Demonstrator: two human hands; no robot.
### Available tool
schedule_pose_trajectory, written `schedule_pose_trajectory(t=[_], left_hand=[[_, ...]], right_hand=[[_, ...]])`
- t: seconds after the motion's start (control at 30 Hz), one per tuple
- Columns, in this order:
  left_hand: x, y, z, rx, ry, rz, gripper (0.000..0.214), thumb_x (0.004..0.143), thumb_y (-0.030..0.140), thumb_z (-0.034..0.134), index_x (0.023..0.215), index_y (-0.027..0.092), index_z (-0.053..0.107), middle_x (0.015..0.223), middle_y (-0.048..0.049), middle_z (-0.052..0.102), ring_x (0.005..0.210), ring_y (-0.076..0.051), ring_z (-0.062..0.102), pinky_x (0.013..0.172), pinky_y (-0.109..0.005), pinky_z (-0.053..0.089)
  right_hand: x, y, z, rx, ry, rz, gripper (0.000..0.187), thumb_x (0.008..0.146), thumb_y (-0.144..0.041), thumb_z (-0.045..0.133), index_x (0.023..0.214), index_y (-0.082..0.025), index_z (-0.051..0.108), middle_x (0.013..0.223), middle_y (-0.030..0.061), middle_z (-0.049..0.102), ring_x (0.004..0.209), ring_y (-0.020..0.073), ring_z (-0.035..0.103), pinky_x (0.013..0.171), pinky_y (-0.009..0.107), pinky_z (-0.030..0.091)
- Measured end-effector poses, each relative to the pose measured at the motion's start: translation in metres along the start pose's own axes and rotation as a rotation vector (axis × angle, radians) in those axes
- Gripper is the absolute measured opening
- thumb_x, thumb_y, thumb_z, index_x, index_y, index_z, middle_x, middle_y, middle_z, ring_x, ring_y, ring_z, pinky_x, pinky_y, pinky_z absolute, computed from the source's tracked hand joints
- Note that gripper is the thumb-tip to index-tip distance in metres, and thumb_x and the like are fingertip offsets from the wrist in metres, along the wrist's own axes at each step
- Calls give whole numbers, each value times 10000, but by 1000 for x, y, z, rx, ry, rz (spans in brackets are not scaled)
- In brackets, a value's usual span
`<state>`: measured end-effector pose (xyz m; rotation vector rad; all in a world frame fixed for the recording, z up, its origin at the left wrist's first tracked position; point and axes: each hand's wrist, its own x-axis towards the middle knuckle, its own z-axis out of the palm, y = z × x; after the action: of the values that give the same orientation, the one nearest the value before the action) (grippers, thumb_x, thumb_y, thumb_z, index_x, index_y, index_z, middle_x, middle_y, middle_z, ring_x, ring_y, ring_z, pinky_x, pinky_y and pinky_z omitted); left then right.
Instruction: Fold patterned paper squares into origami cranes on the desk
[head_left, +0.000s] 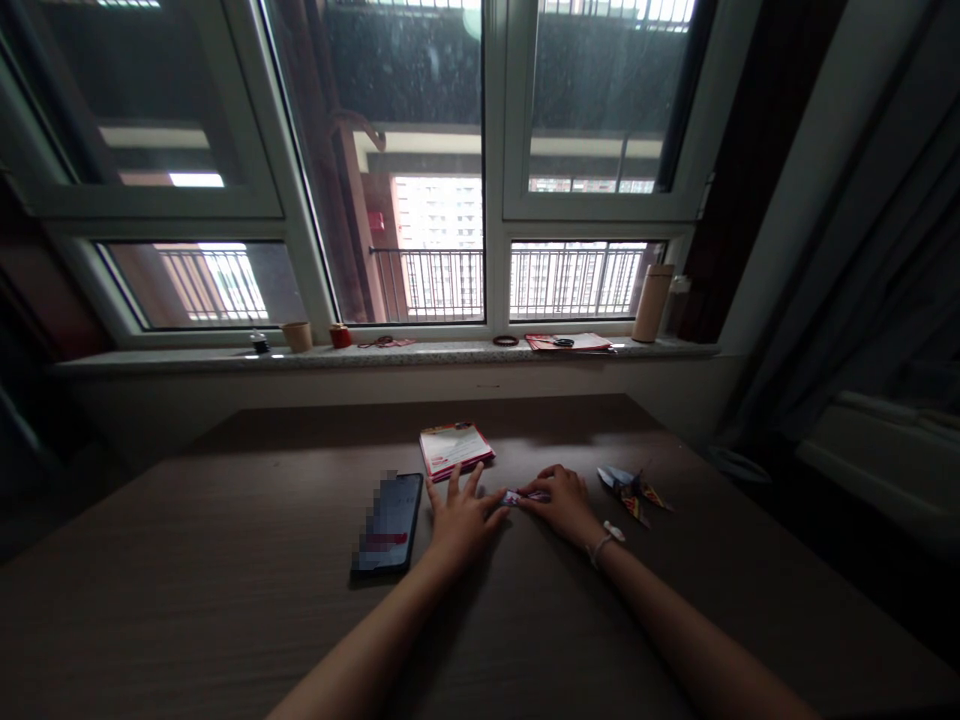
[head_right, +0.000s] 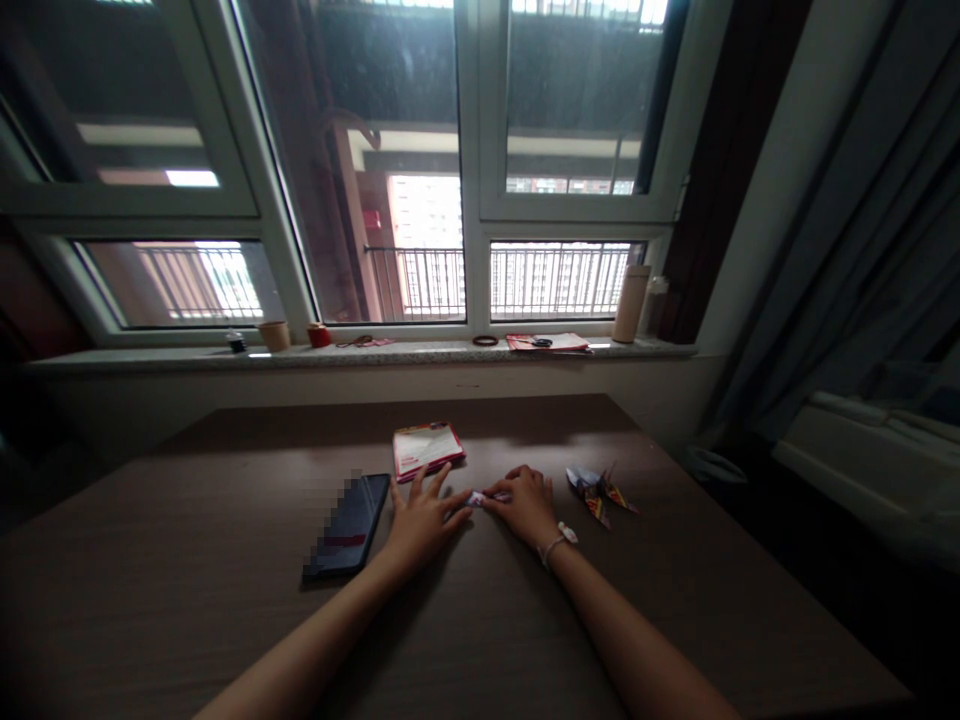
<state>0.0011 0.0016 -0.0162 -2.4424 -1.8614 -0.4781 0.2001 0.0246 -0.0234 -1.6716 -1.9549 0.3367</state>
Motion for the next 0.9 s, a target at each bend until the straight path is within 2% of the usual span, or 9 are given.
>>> schedule_pose_trajectory(t=[0.13,0.3,0.63,0.9], left_hand=[[1,-1,-1,-14,-30,-15,361,901,595,481,1238,533,594,1563,1,375,1459,-399,202,1040,-802,-23],[2,1,-1,-46,-30,-23,342,898,583,498,1208,515,626,1551,0,395,1448,-396,224,1044,-804,-14],[9,6,1,-119,54,-46,247,869,530,584,1016,419,748,1450,-13,522,1405,-361,295,1086,-764,-37],[8,7,2,-144,39,-89,269,824,557,625,1012,409,749,1425,-32,545,1394,-376,313,1069,-780,-12]], right_hand=[[3,4,1,45,-2,-6,206,880,-453,605,937,-354,777,1125,46,598,1134,245,514,1036,411,317],[8,13,0,154,38,-38,157,844,-298,649,925,-285,783,1140,66,581,1112,222,535,1009,355,374],[5,11,3,138,7,-167,96,795,-335,706,828,-284,780,1153,60,591,1136,253,497,1023,394,359],[5,6,8,146,28,-105,85,769,-339,730,798,-269,769,1170,60,586,1178,260,460,1049,389,332]])
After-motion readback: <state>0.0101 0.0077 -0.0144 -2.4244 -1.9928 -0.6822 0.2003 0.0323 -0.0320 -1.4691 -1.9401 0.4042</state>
